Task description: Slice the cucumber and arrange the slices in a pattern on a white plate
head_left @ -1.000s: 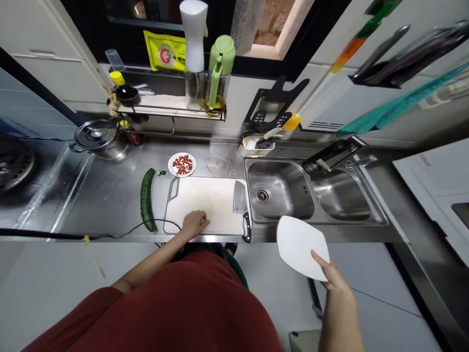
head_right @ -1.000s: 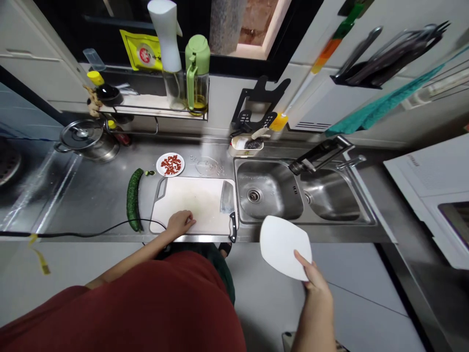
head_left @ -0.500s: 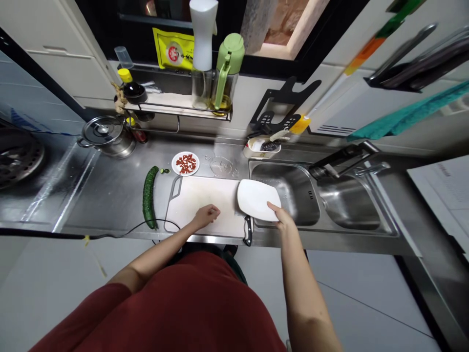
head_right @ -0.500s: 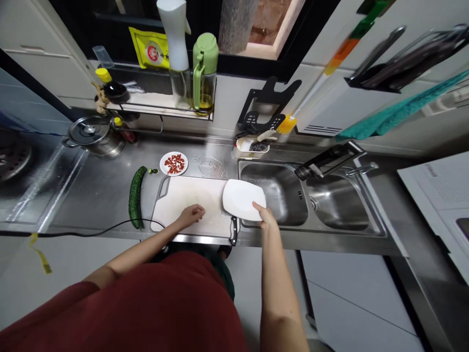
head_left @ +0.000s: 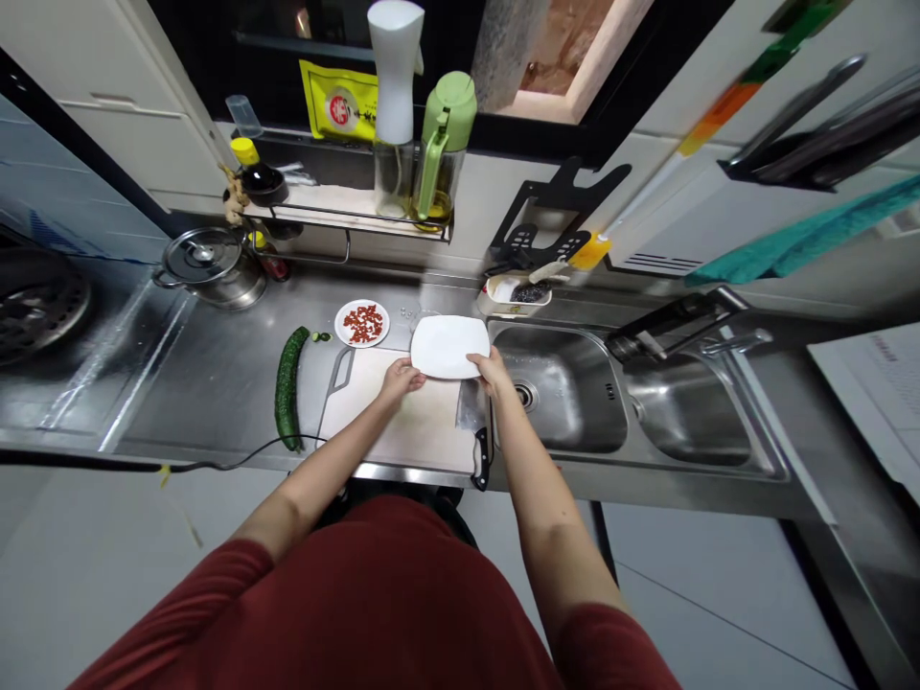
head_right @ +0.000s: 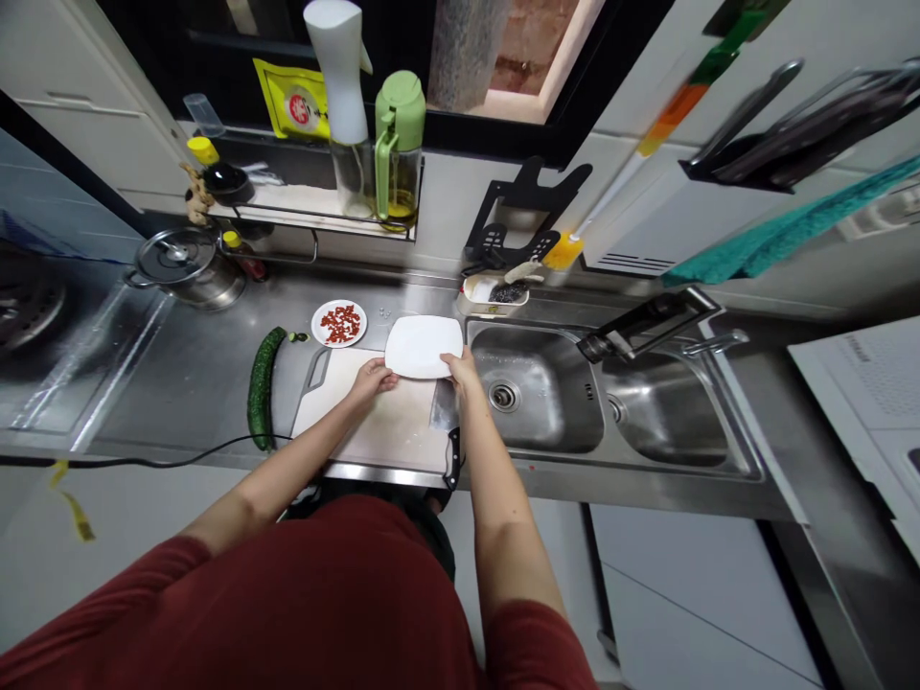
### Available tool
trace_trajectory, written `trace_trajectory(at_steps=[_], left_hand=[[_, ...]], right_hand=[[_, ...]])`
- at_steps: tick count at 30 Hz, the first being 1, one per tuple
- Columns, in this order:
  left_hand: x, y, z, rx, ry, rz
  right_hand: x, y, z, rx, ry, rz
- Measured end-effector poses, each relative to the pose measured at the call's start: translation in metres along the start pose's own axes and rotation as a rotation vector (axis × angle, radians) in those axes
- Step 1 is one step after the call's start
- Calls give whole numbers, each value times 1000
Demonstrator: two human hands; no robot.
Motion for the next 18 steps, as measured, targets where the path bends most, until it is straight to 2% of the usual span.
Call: trace_trajectory(at_steps=[3, 6, 13, 16, 18], left_hand=[[-20, 2, 11, -2, 105, -29], [-36, 7, 20, -35, 156, -57], [-53, 14, 25, -114, 179, -79], [-55, 14, 25, -129, 178, -79], [-57, 15, 24, -142, 175, -80]], right_hand=[[-11, -3, -15, 137, -124, 51], [-24, -3, -22, 307, -147, 81], [-50, -9, -30, 631, -40, 269], [-52, -11, -32, 728, -1, 288], [-52, -13, -33, 702, 4, 267]])
Point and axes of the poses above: each hand's wrist, its own x-axis away from the middle knuckle, its own z-axis out of the back of the hand, y = z × x, the point moved 5 cm from there along -x, towards the middle knuckle, and after that the axes turned 7 degrees about -z, right-handed, at the moved point
